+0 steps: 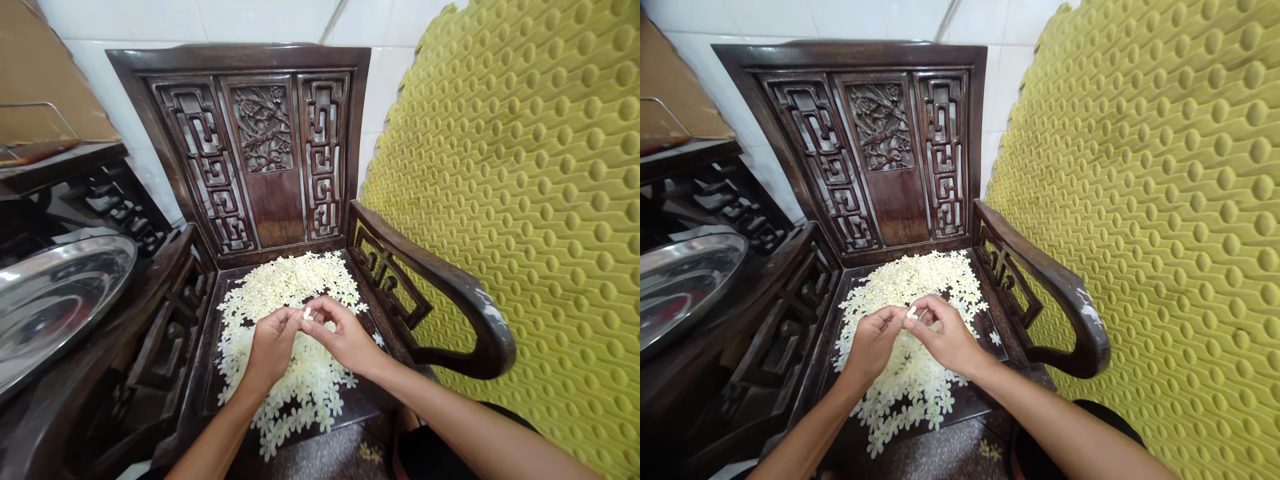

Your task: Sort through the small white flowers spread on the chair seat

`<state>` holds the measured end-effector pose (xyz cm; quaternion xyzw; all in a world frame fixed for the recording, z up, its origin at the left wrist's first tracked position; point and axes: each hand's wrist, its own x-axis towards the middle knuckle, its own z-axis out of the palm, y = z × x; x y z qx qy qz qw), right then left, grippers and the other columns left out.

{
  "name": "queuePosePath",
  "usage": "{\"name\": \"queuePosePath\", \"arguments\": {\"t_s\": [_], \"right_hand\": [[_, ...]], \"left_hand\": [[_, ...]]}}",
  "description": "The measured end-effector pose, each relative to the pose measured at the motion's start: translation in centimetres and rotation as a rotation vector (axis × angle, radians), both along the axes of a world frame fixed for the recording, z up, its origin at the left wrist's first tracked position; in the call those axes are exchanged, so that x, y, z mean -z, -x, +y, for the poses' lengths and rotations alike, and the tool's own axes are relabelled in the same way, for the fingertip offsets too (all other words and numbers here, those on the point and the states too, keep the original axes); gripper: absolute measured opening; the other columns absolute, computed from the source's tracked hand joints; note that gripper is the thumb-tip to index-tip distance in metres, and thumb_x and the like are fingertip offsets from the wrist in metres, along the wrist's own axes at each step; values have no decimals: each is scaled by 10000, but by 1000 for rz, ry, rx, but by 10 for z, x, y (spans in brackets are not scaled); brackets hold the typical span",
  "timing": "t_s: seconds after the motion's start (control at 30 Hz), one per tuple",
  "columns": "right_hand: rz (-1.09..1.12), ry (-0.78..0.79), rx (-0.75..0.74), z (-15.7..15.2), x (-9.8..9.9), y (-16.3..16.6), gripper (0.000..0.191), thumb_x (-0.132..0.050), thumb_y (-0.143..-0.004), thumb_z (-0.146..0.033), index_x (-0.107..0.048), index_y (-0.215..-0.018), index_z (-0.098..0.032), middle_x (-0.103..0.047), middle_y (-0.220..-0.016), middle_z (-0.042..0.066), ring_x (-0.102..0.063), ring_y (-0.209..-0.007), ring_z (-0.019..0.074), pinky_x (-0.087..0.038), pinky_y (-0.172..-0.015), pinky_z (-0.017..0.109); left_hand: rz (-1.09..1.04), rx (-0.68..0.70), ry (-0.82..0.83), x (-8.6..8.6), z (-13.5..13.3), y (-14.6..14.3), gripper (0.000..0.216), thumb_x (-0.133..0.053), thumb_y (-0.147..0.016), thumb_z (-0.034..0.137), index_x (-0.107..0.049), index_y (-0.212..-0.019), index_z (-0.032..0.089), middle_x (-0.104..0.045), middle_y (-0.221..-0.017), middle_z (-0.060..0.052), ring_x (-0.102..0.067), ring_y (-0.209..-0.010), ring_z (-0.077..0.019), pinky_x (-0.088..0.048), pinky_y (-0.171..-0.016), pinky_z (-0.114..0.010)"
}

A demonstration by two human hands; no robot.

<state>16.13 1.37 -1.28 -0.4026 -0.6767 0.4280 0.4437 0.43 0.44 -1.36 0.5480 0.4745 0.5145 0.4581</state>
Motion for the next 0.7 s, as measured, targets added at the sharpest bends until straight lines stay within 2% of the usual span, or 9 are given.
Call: {"name": "queuePosePath", "arguments": {"t_s": [0.13,0.3,0.4,0.5,0.7], "right_hand": [[-74,-96,35,1,0,-2,120,-610,-903,-314,-649,-897,-200,-609,-829,17,-546,-740,151,-434,-697,266],[-104,-130,74,2,-1,-2,154,-596,-911,-291,-658,-810,-191,-604,-743,5,-549,-709,149,-422,-674,262],[-83,-87,45,0,-3,-1,140,-624,-895,-324,-656,-859,-192,-632,-784,13,-565,-729,151,-429,-667,256],[-88,-77,37,-2,-4,0,178,-618,-901,-347,-641,-818,-191,-626,-751,6,-556,-712,148,-426,-662,252],[-162,-117,33,2,0,-4,173,-563,-936,-284,-640,-817,-185,-616,-753,2,-551,-718,145,-407,-671,256]], "left_hand": [[-51,-31,71,-3,-1,-2,231,-644,-820,350,-696,-715,151,-709,-673,-23,-652,-666,-161,-524,-673,-262],[-81,-108,108,-4,-2,-4,195,-676,-796,328,-676,-717,150,-673,-605,-2,-625,-608,-141,-517,-656,-256],[-103,-87,90,-2,-1,-4,182,-674,-805,308,-670,-718,148,-669,-626,0,-618,-619,-133,-514,-651,-246],[-122,-39,83,0,0,-3,170,-673,-812,291,-672,-724,146,-664,-637,4,-611,-605,-123,-508,-629,-236],[-174,4,121,0,-2,-5,175,-678,-823,310,-682,-773,143,-698,-718,-16,-636,-618,-120,-516,-649,-243]]}}
